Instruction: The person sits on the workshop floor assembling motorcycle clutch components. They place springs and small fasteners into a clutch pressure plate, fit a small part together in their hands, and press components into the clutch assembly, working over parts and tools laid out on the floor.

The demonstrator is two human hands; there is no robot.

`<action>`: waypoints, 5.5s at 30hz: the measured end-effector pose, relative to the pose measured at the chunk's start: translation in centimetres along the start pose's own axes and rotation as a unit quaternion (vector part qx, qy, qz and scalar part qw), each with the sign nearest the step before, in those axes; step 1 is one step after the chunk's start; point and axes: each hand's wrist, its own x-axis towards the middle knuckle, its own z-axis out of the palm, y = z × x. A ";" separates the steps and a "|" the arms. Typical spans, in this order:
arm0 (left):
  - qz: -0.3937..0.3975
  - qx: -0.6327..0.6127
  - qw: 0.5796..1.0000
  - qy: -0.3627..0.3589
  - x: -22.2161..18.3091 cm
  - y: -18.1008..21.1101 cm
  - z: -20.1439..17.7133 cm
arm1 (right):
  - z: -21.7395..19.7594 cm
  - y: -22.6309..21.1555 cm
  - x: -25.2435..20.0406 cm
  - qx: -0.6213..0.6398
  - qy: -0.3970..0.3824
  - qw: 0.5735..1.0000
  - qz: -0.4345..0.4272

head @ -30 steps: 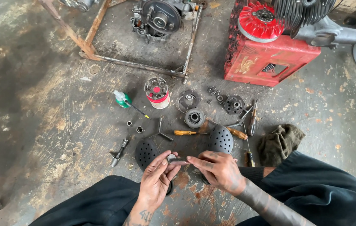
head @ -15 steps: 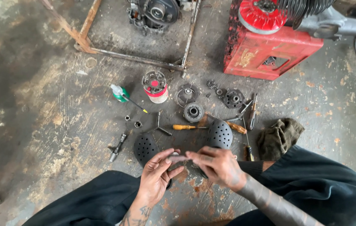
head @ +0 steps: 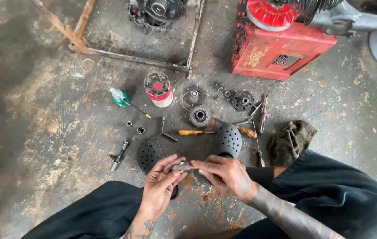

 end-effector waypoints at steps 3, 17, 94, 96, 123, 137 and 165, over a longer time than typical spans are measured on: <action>0.013 0.041 0.999 0.012 0.1 0.1 0.2 | 1.3 3.5 -1.1 -0.037 0.022 0.999 -0.008; 0.042 0.189 0.981 -0.013 0.2 -0.3 -0.1 | 1.6 4.2 -1.6 -0.089 -0.010 0.996 0.000; -0.005 -0.015 1.000 0.017 0.8 0.0 0.2 | 1.2 5.2 -1.7 -0.068 0.014 0.998 -0.011; -0.010 -0.007 0.999 0.042 0.8 -0.2 0.1 | 0.6 3.1 -1.0 -0.072 0.015 0.997 -0.005; -0.032 -0.013 0.998 0.046 1.1 -0.7 -0.8 | -0.1 0.8 0.5 -0.072 -0.010 0.996 0.058; -0.036 -0.007 0.997 0.064 2.1 -2.2 -3.4 | -0.4 0.9 0.6 -0.047 -0.022 0.998 0.046; -0.062 -0.079 0.994 0.050 1.8 -1.3 -2.6 | 3.4 6.4 -2.5 -0.130 0.002 0.988 -0.084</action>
